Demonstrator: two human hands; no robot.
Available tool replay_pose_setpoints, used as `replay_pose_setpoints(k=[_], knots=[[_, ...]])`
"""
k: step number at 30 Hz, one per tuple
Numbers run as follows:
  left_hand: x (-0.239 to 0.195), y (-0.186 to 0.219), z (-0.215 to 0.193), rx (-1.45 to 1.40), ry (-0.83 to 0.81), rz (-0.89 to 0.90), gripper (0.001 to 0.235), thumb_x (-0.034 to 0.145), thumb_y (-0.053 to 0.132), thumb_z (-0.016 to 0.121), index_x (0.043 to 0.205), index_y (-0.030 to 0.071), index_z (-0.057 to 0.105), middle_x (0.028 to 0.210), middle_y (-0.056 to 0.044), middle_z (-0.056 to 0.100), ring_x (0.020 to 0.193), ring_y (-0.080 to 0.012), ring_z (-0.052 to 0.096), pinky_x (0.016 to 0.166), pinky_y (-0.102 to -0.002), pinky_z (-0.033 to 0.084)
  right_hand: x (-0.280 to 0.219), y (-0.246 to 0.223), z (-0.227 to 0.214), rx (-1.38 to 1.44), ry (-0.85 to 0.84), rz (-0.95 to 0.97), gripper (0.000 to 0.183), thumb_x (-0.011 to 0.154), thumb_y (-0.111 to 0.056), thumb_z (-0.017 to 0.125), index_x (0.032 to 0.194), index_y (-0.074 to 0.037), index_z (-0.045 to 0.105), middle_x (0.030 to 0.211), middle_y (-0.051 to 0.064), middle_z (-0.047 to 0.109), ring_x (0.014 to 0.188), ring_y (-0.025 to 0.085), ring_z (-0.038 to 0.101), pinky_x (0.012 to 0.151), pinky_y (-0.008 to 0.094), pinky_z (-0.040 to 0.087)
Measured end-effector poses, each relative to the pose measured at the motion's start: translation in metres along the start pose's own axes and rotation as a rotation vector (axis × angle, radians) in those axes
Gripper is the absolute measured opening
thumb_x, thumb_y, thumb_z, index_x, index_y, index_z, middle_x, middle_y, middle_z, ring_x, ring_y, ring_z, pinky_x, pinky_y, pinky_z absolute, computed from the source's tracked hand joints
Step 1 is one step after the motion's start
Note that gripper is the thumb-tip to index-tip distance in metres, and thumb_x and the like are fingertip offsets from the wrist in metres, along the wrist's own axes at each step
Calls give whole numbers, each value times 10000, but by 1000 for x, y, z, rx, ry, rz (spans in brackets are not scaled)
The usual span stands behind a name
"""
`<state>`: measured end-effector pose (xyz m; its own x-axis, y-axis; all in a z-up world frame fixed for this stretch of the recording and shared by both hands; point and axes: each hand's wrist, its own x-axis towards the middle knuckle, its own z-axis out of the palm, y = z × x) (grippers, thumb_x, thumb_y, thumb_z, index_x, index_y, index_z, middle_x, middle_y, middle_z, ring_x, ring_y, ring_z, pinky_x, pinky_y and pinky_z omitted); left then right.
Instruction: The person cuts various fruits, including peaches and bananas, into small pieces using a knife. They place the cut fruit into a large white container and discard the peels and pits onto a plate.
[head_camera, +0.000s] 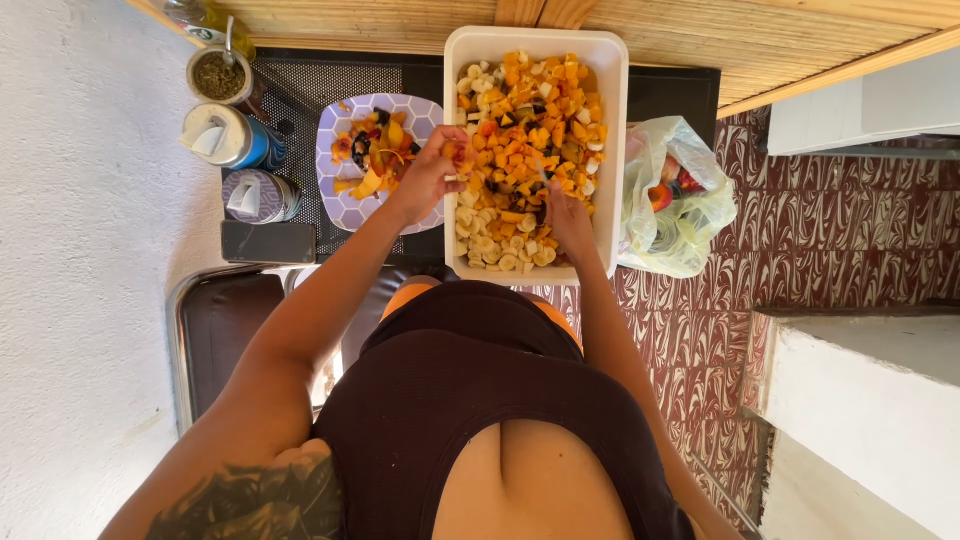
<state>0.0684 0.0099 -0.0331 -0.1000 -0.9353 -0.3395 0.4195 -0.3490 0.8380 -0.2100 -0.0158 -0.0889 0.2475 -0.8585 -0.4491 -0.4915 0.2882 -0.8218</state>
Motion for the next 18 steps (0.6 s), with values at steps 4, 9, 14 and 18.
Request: replay_pose_setpoints(k=[4,9,14,18], knots=[[-4,-5,-36,137,172,46,452,826,32,454,1227,224,541,1053,0,570,869,-82,575,703,-198,563,-11,-3,-13,72,109,50,699,1088,-633,268,609,-160,457,505,15,456,432,137,437,461,269,361],[12,-69,-135,981,465,279,551,759,76,657,1294,128,535,1196,-174,477,1109,-433,576,912,-516,506,-25,5,-27,174,202,85,600,1092,-603,333,692,-164,419,535,-16,389,398,79,371,392,209,300],[16,-96,-64,1455,445,506,445,839,128,636,1282,138,590,1381,-155,429,1284,-455,355,1065,-562,302,-43,-6,-24,244,218,126,557,1088,-557,371,716,-145,408,539,-13,378,396,69,370,365,192,296],[29,-143,11,1371,-173,772,191,953,109,579,1143,107,606,1004,-72,544,909,-255,540,785,-379,441,-44,7,-19,257,193,133,548,1091,-557,335,728,-152,403,565,-26,378,418,56,393,358,186,316]])
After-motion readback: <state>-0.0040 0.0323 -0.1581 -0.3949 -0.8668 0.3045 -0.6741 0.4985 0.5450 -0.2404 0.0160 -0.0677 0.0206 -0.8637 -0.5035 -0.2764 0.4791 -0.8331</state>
